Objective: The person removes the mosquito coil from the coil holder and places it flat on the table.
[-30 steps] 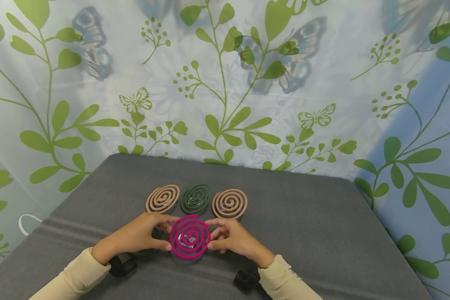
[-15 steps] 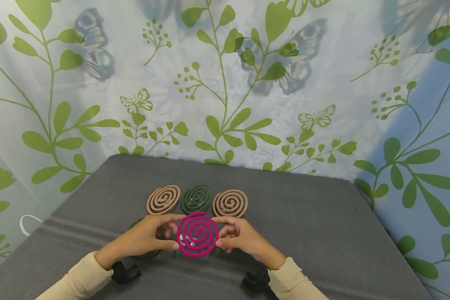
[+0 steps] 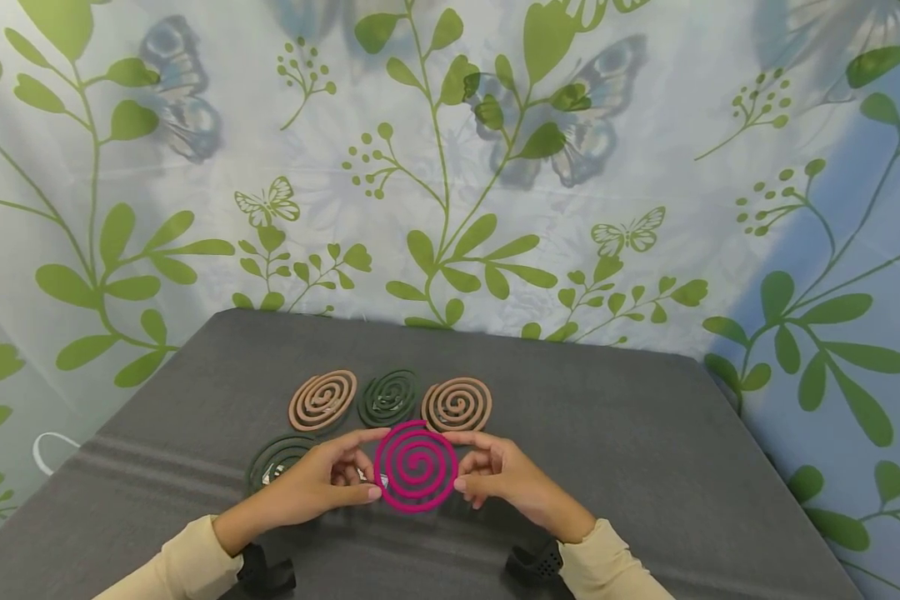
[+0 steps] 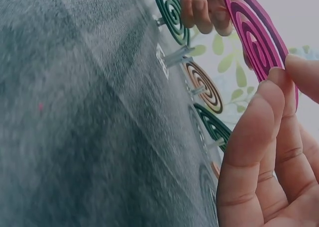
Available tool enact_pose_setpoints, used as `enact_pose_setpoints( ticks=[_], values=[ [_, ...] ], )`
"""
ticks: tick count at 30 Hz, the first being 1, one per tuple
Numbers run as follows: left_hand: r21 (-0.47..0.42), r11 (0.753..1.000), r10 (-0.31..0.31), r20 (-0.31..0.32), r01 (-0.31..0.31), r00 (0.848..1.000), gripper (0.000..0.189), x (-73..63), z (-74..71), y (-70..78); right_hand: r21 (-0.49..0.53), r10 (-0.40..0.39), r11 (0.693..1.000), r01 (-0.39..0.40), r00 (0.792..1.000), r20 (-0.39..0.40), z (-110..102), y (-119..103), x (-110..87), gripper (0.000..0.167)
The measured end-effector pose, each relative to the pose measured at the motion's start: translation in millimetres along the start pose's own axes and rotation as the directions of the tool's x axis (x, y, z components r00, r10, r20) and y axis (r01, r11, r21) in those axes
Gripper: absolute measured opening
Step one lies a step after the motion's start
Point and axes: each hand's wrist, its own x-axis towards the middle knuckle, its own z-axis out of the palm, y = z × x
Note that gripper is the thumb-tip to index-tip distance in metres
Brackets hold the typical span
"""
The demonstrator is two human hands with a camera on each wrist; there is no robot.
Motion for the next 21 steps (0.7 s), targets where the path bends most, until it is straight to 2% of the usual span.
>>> enact_pose_setpoints(
  ticks=[9, 14, 21],
  values=[
    [-0.081, 0.997, -0.002, -0.014, 0.001, 1.000, 0.074, 10.3, 16.6, 1.2, 0.002, 0.000, 1.000, 0.000, 1.000, 0.001, -13, -6, -9.2, 0.061],
    [-0.074, 0.997, -0.007, -0.039, 0.004, 0.999, 0.074, 16.9, 24.7, 2.9, 0.019, -0.010, 1.000, 0.010, 1.000, 0.008, -21, -7, -14.4, 0.066],
    [-0.068, 0.998, -0.001, -0.064, -0.004, 0.998, 0.073, 27.9, 38.3, 4.7, 0.010, -0.067, 0.998, 0.067, 0.998, 0.002, -32, -9, -21.1, 0.067]
  ],
)
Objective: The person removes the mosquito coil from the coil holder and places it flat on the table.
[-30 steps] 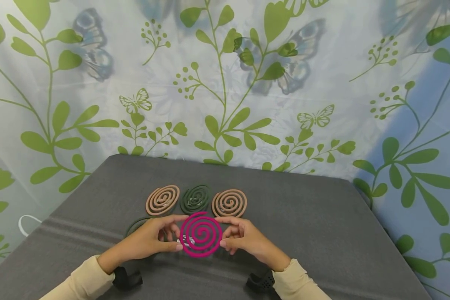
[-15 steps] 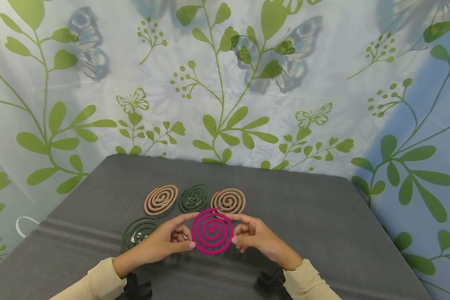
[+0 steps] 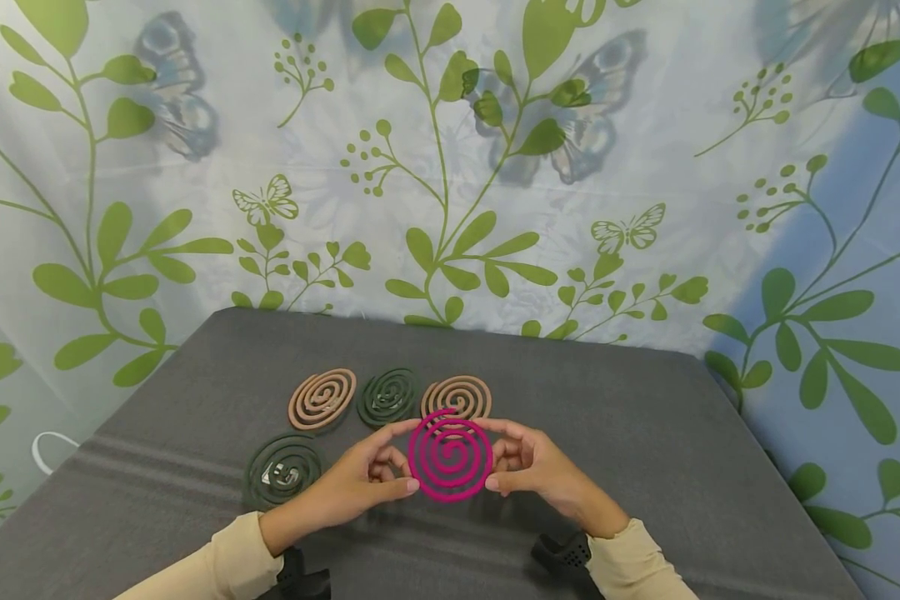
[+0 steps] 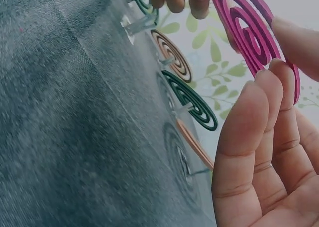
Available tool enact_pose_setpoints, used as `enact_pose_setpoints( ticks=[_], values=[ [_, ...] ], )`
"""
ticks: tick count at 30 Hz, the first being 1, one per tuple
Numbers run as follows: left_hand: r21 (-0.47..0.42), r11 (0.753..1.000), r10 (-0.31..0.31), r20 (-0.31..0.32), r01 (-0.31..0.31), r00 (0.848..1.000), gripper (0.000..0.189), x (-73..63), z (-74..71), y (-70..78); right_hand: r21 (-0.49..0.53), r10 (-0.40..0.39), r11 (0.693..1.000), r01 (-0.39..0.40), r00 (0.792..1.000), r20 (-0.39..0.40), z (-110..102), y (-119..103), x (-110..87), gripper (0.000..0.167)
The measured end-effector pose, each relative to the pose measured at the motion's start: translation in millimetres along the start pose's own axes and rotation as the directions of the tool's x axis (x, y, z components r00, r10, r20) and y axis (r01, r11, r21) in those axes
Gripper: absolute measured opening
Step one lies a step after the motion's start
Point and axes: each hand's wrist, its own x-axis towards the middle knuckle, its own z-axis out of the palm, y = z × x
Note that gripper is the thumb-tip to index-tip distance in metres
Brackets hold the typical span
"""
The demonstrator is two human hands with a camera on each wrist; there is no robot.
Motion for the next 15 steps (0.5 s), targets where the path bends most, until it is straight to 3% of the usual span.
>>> enact_pose_setpoints(
  ticks=[7, 15],
  values=[
    [-0.043, 0.999, -0.019, -0.012, 0.019, 1.000, 0.078, 10.2, 13.6, 2.2, -0.046, -0.028, 0.999, 0.026, 0.998, -0.047, -10, -6, -6.3, 0.062],
    [-0.081, 0.997, -0.020, -0.035, 0.017, 0.999, 0.085, 25.0, 28.4, 3.9, -0.046, -0.070, 0.997, 0.068, 0.997, -0.024, -24, -11, -11.9, 0.061]
  ],
)
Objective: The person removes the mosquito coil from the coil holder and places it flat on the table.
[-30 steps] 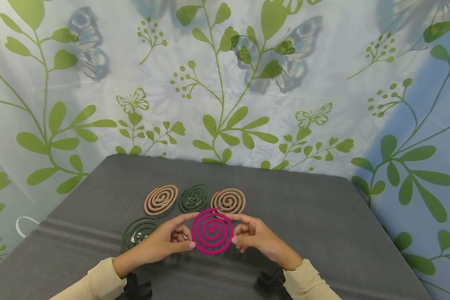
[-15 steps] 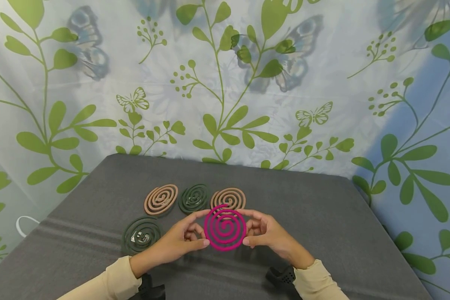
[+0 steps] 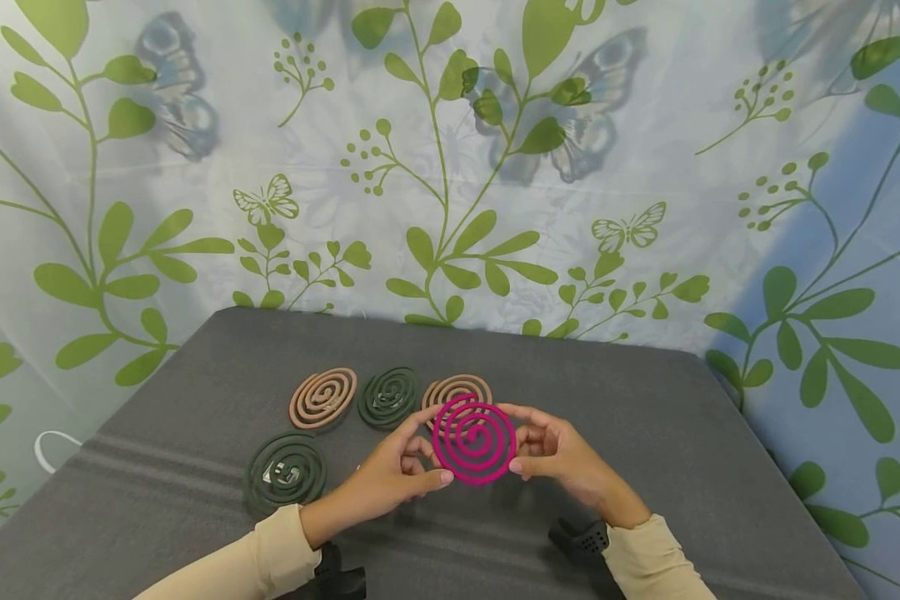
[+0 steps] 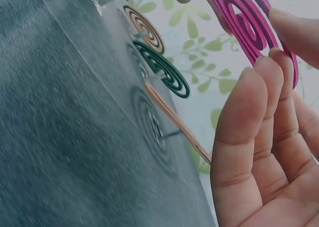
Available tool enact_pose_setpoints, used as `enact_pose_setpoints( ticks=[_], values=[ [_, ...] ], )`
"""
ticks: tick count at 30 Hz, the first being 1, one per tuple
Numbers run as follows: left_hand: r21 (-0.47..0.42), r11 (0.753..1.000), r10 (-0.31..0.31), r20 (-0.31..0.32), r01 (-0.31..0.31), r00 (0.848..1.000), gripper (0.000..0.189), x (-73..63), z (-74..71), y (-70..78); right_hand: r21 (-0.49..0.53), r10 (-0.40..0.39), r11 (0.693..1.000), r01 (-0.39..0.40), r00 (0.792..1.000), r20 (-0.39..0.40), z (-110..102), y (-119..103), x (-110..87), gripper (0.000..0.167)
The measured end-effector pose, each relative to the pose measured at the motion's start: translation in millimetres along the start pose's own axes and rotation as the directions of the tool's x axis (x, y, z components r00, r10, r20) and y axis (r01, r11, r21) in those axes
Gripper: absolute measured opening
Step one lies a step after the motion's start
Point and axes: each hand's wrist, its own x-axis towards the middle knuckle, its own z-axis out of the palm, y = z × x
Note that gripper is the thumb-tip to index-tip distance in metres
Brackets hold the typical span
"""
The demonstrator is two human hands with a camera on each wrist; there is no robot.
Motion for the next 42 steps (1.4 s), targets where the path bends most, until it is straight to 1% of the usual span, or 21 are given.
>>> enact_pose_setpoints(
  ticks=[4, 8, 13, 18, 21, 23, 32, 42],
  values=[
    [-0.001, 1.000, -0.001, -0.009, 0.001, 1.000, 0.083, 6.8, 8.3, 0.0, 0.002, -0.009, 1.000, 0.009, 1.000, 0.003, -8, -2, -3.1, 0.062],
    [0.000, 1.000, -0.016, -0.027, 0.016, 1.000, 0.083, 13.9, 16.4, 1.5, 0.021, -0.011, 1.000, 0.010, 1.000, 0.004, -17, -2, -6.7, 0.064],
    [-0.007, 1.000, -0.015, -0.050, 0.015, 0.999, 0.085, 22.3, 24.9, 4.8, 0.055, -0.007, 0.998, 0.005, 1.000, 0.029, -28, 0, -10.1, 0.067],
    [-0.007, 1.000, -0.014, -0.066, 0.013, 0.998, 0.086, 30.3, 32.4, 6.4, 0.086, -0.024, 0.996, 0.019, 0.998, 0.059, -39, -1, -13.9, 0.070],
    [-0.007, 1.000, -0.019, -0.073, 0.018, 0.997, 0.086, 36.0, 36.5, 6.5, 0.087, -0.032, 0.996, 0.026, 0.997, 0.067, -44, -1, -15.6, 0.073],
    [-0.004, 1.000, -0.021, -0.079, 0.021, 0.997, 0.086, 40.2, 39.5, 6.2, 0.079, -0.028, 0.997, 0.024, 0.998, 0.057, -47, -1, -16.5, 0.074],
    [0.025, 0.999, -0.020, -0.120, 0.023, 0.993, 0.084, 57.5, 54.7, -0.6, 0.024, 0.001, 1.000, 0.000, 0.999, -0.032, -57, 3, -22.0, 0.073],
    [0.001, 0.999, -0.033, -0.150, 0.033, 0.988, 0.080, 74.4, 71.4, -5.0, -0.006, 0.015, 1.000, -0.016, 0.994, -0.110, -70, 8, -30.8, 0.073]
  ],
)
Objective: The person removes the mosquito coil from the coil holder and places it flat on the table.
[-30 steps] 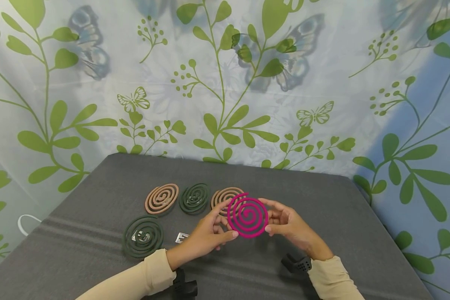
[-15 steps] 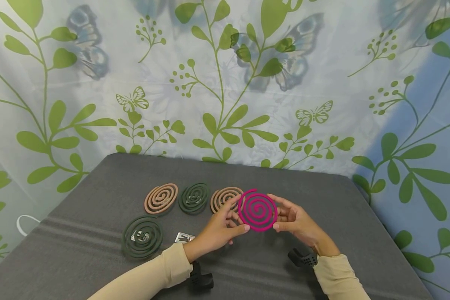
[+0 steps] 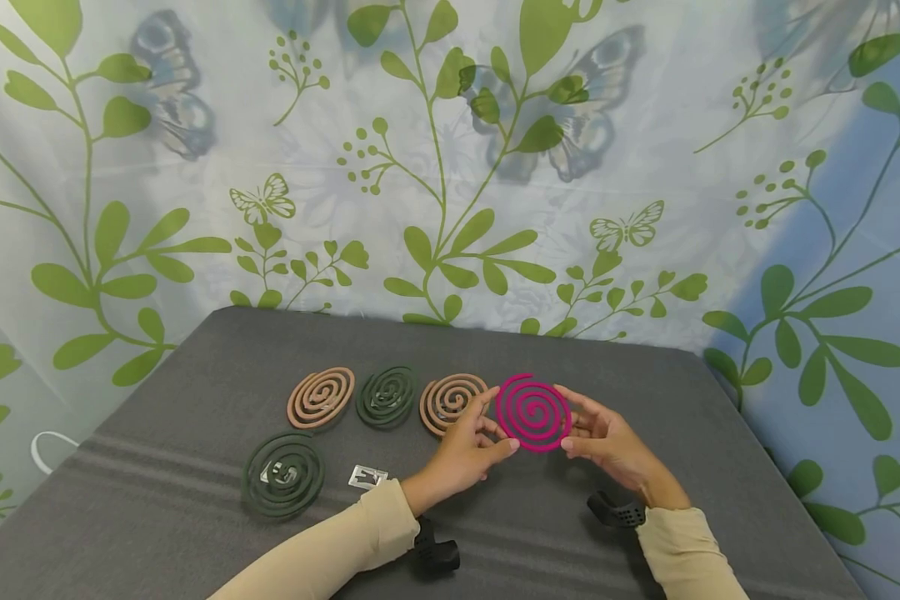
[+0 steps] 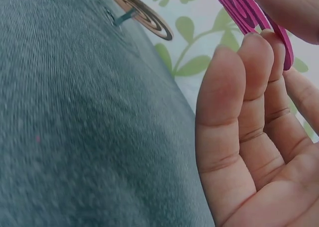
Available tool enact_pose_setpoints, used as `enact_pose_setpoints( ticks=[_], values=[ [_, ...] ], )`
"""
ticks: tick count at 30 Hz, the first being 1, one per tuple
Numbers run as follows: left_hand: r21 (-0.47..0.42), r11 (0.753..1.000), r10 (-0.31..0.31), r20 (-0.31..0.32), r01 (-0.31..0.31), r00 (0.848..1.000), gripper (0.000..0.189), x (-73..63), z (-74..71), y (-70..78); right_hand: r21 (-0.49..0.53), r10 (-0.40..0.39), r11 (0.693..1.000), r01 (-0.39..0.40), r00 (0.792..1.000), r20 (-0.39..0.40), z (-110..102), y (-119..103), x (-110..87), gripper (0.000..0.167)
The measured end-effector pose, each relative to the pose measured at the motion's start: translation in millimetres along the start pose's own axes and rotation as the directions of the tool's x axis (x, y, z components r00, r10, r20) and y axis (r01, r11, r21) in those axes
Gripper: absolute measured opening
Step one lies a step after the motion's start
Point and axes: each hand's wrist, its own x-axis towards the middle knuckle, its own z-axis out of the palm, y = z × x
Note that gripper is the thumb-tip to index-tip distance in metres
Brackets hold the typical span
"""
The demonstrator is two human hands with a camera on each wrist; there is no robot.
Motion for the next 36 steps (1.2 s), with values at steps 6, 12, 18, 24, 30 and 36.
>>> enact_pose_setpoints(
  ticks=[6, 12, 18, 24, 30, 36],
  values=[
    [-0.006, 1.000, 0.000, 0.016, 0.000, 1.000, 0.079, 7.5, 9.2, -6.7, -0.001, 0.027, 1.000, -0.027, 0.998, -0.053, -8, 5, -3.0, 0.072],
    [-0.057, 0.997, -0.046, -0.024, 0.044, 0.999, 0.078, 14.7, 22.7, -7.1, -0.011, 0.053, 0.998, -0.054, 0.994, -0.100, -12, 8, -6.5, 0.070],
    [-0.118, 0.986, -0.130, -0.087, 0.119, 0.988, 0.076, 20.8, 35.6, -6.6, -0.031, 0.096, 0.994, -0.104, 0.977, -0.188, -14, 12, -9.5, 0.065],
    [-0.154, 0.976, -0.176, -0.128, 0.156, 0.976, 0.074, 25.1, 41.4, -9.3, -0.036, 0.144, 0.986, -0.161, 0.946, -0.290, -14, 17, -8.1, 0.056],
    [-0.184, 0.969, -0.192, -0.129, 0.167, 0.973, 0.075, 24.5, 41.1, -12.6, -0.077, 0.194, 0.967, -0.244, 0.895, -0.401, -7, 16, -3.6, 0.064],
    [-0.178, 0.964, -0.221, -0.111, 0.200, 0.969, 0.078, 22.2, 42.0, -12.8, -0.090, 0.224, 0.953, -0.290, 0.871, -0.438, -5, 15, -1.3, 0.074]
  ],
)
